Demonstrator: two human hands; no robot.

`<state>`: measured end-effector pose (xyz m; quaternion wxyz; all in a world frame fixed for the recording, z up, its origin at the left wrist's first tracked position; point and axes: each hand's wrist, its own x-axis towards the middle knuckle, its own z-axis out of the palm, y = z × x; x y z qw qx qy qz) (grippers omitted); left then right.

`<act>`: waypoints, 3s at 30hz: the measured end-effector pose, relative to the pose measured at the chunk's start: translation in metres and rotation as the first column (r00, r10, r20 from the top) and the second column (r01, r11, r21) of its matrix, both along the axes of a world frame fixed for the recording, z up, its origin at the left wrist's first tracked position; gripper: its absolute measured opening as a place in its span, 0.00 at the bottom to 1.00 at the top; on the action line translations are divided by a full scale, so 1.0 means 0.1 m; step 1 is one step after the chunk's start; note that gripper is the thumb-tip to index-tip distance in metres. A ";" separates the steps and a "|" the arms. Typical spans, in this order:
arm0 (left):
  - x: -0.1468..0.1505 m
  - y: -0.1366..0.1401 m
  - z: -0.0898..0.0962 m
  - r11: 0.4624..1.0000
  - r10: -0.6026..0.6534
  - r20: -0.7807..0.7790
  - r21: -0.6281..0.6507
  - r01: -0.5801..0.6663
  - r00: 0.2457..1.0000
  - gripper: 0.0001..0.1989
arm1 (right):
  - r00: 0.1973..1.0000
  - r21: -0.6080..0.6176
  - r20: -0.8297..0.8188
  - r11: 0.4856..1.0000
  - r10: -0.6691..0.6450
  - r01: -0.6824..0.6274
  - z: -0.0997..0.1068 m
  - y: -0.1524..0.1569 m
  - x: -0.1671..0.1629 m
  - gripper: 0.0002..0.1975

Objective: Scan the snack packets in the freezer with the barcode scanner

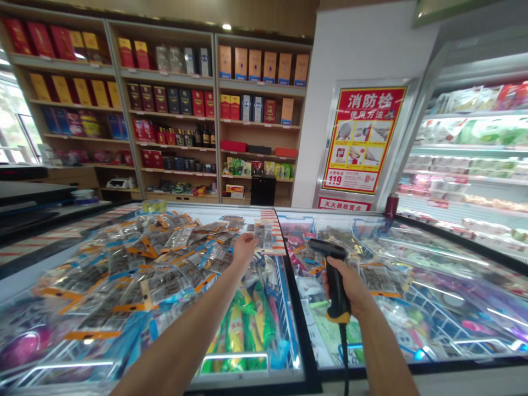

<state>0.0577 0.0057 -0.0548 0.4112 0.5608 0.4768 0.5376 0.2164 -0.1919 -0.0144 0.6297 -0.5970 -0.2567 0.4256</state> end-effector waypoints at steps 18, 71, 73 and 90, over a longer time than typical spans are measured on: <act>1.31 -0.77 -0.05 0.897 -0.332 -0.571 0.056 0.438 0.751 0.13 | 0.968 0.011 0.093 0.973 -0.232 0.232 0.03 -0.43 0.69 0.09; -0.15 -0.07 0.00 0.954 -0.159 0.188 -0.222 0.199 0.969 0.03 | 0.982 0.052 -0.041 0.982 0.183 -0.181 -0.03 0.14 -0.31 0.12; -0.18 -0.05 0.02 0.955 -0.114 0.309 -0.229 0.191 0.944 0.04 | 0.976 0.017 -0.034 0.977 0.213 -0.213 -0.03 0.13 -0.35 0.12; -0.22 0.00 0.05 0.951 -0.032 0.501 -0.251 0.181 0.865 0.07 | 0.946 -0.031 -0.041 0.946 0.320 -0.322 0.00 0.07 -0.41 0.10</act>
